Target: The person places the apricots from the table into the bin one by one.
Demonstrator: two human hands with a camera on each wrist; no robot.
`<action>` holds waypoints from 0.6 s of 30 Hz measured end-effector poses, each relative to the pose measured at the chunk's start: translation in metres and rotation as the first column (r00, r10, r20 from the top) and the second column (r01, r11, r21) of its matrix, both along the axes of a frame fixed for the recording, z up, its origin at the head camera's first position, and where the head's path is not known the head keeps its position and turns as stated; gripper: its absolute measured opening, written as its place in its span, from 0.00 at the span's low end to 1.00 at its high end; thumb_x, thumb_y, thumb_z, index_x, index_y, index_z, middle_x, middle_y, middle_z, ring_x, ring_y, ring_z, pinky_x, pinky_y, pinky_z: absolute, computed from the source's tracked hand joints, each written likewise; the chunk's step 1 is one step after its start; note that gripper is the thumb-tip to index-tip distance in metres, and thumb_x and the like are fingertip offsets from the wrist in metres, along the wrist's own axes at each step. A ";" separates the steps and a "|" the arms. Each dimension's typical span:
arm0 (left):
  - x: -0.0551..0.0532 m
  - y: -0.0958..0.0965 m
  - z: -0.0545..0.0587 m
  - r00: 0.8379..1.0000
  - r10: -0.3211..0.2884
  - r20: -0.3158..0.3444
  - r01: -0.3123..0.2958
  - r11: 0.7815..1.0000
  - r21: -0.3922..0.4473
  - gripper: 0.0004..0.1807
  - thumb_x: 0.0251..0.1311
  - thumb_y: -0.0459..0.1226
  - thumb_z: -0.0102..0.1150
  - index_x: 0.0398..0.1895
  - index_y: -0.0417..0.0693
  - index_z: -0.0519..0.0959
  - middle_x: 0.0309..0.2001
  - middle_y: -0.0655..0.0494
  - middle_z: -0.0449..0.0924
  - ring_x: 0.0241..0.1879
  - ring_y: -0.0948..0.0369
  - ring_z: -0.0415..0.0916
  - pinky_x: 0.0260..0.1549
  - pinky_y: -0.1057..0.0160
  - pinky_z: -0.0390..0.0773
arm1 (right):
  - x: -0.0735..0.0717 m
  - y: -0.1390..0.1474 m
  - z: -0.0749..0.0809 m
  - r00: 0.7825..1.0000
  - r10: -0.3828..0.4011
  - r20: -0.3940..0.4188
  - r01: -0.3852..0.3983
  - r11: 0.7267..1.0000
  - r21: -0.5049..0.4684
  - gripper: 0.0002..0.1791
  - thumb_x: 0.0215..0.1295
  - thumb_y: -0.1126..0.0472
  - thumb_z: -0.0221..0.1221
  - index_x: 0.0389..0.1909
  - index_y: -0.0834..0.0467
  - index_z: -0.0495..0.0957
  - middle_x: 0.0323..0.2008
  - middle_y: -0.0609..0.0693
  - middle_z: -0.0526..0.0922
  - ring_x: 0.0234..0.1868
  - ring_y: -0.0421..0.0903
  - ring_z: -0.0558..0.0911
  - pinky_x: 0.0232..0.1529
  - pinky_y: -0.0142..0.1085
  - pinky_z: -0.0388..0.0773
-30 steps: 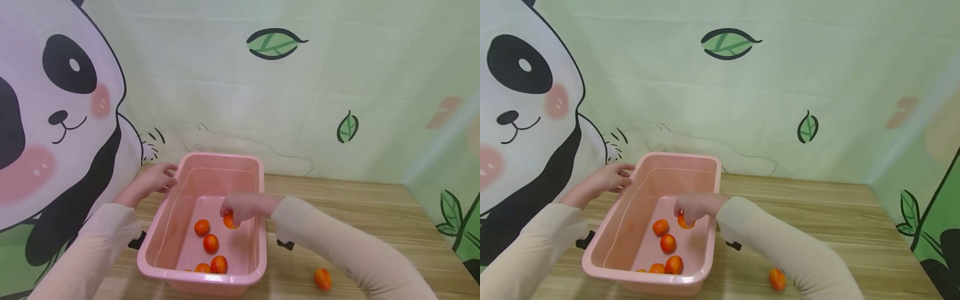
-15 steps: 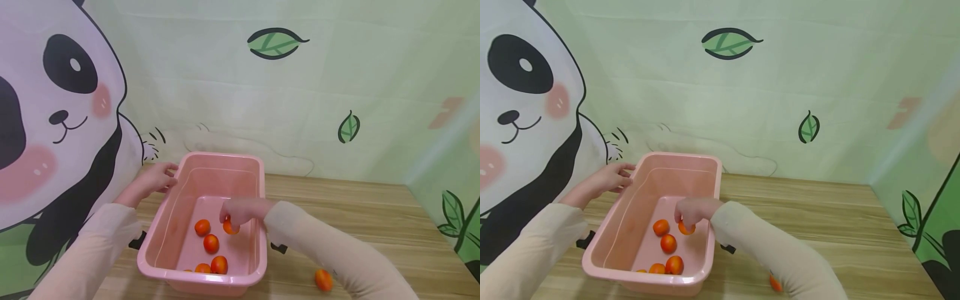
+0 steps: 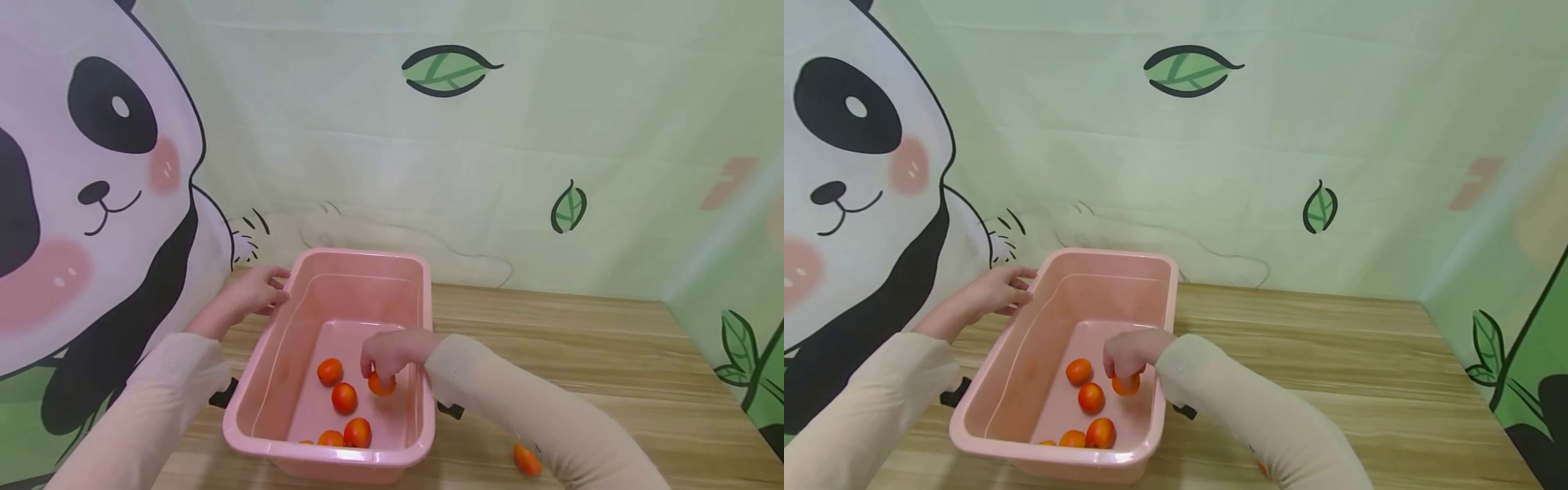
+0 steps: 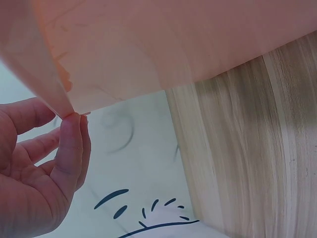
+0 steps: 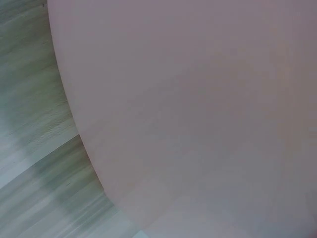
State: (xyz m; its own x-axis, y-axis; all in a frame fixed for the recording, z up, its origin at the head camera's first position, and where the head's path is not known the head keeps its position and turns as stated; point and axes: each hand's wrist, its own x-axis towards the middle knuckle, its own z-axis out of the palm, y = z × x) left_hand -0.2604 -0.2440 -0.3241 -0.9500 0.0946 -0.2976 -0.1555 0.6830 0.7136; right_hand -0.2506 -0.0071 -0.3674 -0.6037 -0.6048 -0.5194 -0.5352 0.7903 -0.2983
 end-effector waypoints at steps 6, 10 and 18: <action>0.000 0.001 0.000 1.000 0.002 -0.004 -0.002 1.000 -0.006 0.27 0.60 0.33 0.45 0.63 0.36 0.55 0.55 0.35 0.65 0.46 0.48 0.73 0.44 0.55 0.77 | -0.001 0.000 0.000 0.999 0.036 0.007 -0.036 0.999 0.023 0.17 0.46 0.66 0.63 0.39 0.50 0.78 0.36 0.43 0.77 0.36 0.41 0.72 0.43 0.33 0.75; -0.001 0.002 0.000 1.000 0.003 -0.002 -0.003 1.000 -0.008 0.27 0.60 0.33 0.45 0.63 0.36 0.55 0.55 0.35 0.65 0.46 0.48 0.73 0.44 0.55 0.76 | 0.001 0.002 0.005 1.000 -0.001 0.012 0.001 1.000 -0.011 0.16 0.46 0.66 0.64 0.37 0.46 0.78 0.37 0.42 0.77 0.36 0.40 0.73 0.46 0.35 0.75; -0.002 0.000 -0.002 1.000 -0.007 -0.003 0.007 1.000 -0.007 0.27 0.60 0.33 0.44 0.63 0.35 0.54 0.55 0.34 0.65 0.47 0.48 0.73 0.44 0.55 0.76 | -0.006 0.013 0.028 0.999 0.023 -0.048 -0.031 0.983 -0.180 0.14 0.52 0.64 0.60 0.41 0.49 0.77 0.34 0.42 0.76 0.36 0.39 0.74 0.38 0.27 0.76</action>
